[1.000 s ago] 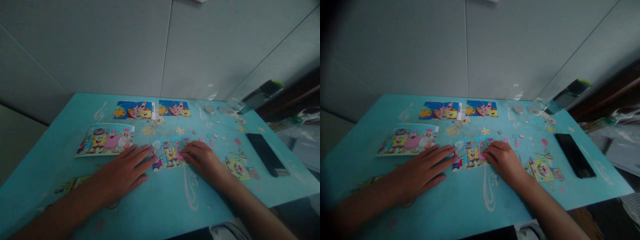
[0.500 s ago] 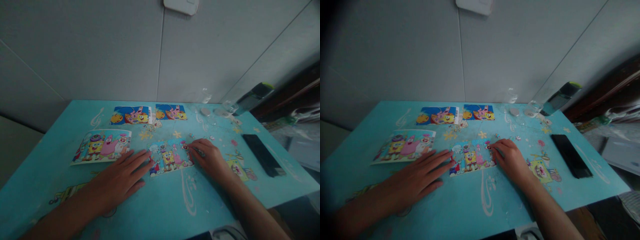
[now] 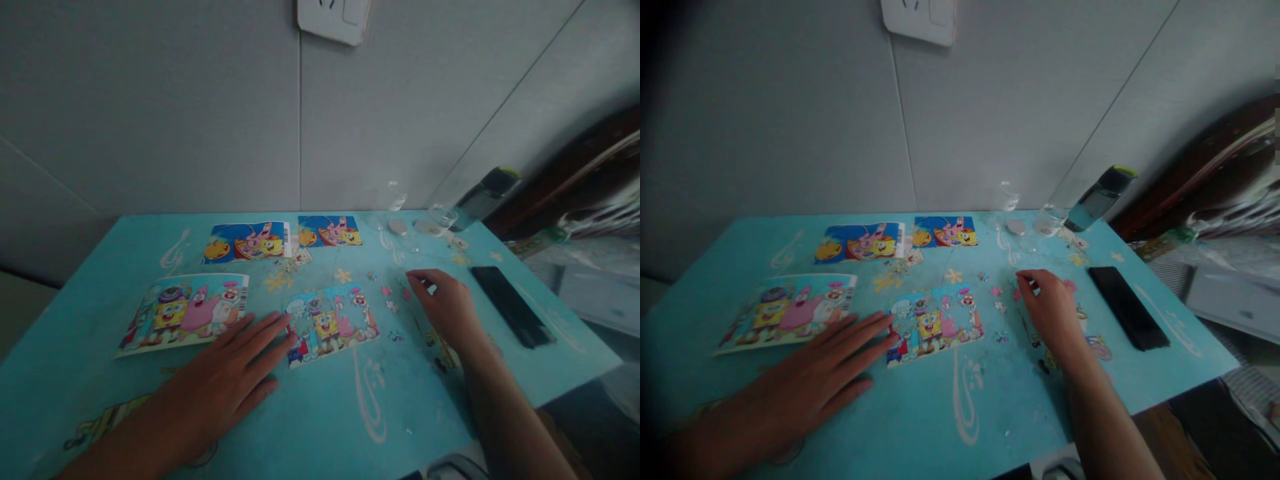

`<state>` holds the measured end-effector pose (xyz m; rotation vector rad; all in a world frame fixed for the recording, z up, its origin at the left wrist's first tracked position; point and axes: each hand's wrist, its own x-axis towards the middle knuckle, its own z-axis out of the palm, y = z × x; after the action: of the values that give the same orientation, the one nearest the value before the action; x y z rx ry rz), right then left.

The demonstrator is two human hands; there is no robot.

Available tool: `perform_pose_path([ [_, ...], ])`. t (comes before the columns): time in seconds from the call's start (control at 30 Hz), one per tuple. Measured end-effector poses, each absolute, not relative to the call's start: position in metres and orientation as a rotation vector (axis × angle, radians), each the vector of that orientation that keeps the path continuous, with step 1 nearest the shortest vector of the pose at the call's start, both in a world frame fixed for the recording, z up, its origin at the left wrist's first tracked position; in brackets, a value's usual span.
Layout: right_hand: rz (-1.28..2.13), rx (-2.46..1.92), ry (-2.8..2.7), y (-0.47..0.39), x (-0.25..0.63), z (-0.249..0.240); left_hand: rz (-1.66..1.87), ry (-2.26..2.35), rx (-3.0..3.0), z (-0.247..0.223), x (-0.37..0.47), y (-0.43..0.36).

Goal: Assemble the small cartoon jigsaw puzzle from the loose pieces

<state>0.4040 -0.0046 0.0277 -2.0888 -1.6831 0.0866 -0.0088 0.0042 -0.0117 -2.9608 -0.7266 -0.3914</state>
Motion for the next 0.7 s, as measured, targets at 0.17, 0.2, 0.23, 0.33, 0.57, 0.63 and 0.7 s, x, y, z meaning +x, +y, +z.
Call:
perform_pose_path([
  [0.17,0.207,-2.150,-1.684,-0.004,0.410,0.024,-0.419,-0.690,-2.950,-0.005,-0.007,0.005],
  [0.2,0.233,-2.139,-1.702,-0.004,0.410,0.023,-0.420,-0.685,-2.950,-0.005,-0.007,0.005],
  [0.23,0.258,-2.117,-1.730,-0.004,0.408,0.022,-0.423,-0.682,-2.950,-0.005,-0.007,0.005],
  [0.33,0.313,-2.000,-1.855,-0.004,0.401,0.019,-0.436,-0.699,-2.962,-0.009,-0.008,0.005],
  [0.57,0.318,-1.948,-1.940,-0.001,0.389,0.015,-0.407,-0.706,-2.979,-0.011,-0.008,0.005],
  [0.63,0.312,-1.971,-1.913,0.000,0.391,0.016,-0.407,-0.707,-2.977,-0.011,-0.008,0.005],
  [0.7,0.330,-1.995,-1.854,0.000,0.391,0.018,-0.398,-0.720,-2.980,-0.011,-0.008,0.005],
])
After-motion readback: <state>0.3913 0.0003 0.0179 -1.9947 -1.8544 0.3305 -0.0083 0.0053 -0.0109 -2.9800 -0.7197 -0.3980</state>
